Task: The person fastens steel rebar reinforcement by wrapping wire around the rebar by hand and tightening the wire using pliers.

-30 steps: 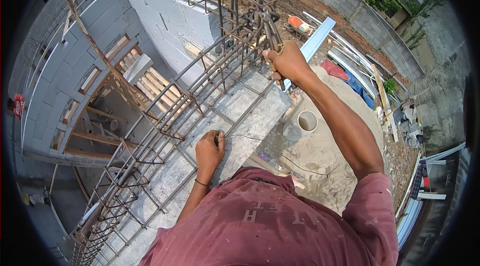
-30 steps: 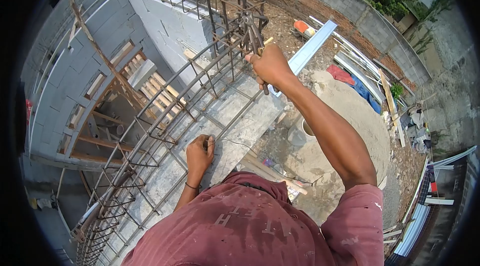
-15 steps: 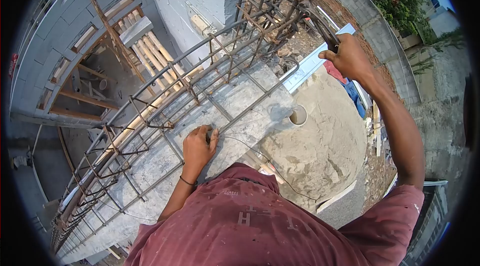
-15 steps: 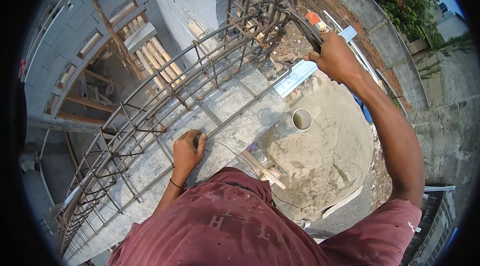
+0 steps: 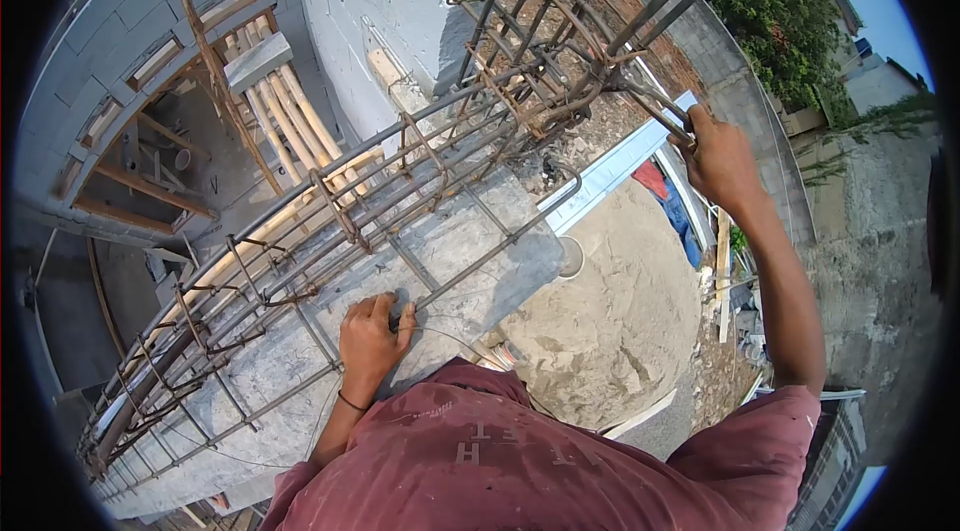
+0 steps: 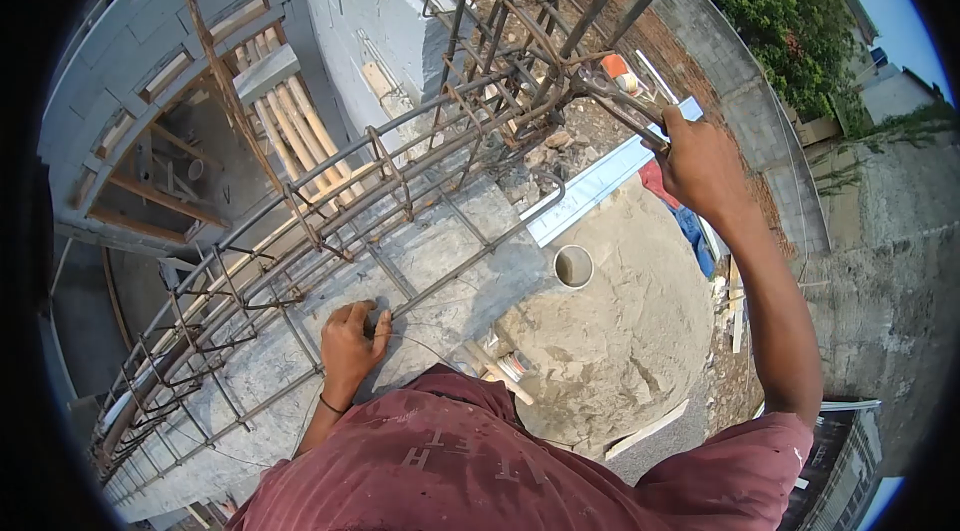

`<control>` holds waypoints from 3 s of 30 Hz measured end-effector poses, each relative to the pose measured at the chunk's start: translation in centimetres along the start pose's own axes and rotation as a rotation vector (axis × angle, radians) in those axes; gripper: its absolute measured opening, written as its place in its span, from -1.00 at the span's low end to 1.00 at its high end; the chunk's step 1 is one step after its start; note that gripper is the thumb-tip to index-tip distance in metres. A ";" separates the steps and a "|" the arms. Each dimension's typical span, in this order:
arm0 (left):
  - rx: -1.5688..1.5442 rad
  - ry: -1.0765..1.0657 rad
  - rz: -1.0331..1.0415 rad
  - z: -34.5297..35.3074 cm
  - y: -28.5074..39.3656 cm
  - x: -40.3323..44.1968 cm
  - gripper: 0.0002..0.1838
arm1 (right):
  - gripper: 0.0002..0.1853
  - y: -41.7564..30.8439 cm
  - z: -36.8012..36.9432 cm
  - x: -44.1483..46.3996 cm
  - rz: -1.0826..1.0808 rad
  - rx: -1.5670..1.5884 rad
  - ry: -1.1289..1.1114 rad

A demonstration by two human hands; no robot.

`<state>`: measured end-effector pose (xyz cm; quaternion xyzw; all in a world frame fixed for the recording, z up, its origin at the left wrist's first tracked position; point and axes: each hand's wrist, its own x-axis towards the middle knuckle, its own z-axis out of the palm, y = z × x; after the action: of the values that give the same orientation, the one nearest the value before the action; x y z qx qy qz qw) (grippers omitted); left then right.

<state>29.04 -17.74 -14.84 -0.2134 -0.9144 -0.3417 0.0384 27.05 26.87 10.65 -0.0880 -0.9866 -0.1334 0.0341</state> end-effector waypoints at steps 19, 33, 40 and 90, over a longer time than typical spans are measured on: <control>0.060 -0.360 0.295 -4.4 2.6 1.1 0.11 | -0.70 -7.4 4.5 -1.6 0.322 1.275 -0.395; -0.836 -0.058 0.191 -4.9 16.7 19.1 -0.68 | -0.44 -16.6 12.9 -16.1 0.446 2.121 -0.214; -0.673 -0.075 0.280 -3.7 21.0 27.3 -0.57 | -0.54 -18.4 16.5 -25.2 0.711 2.221 0.004; 0.475 0.087 1.013 -24.5 7.9 25.9 -0.88 | -0.81 -17.6 3.0 -18.3 0.235 1.757 0.460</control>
<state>6.97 -18.69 14.24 -0.5972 -0.7470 -0.0737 0.2826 41.72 7.94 1.54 -0.1016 -0.6869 0.6551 0.2977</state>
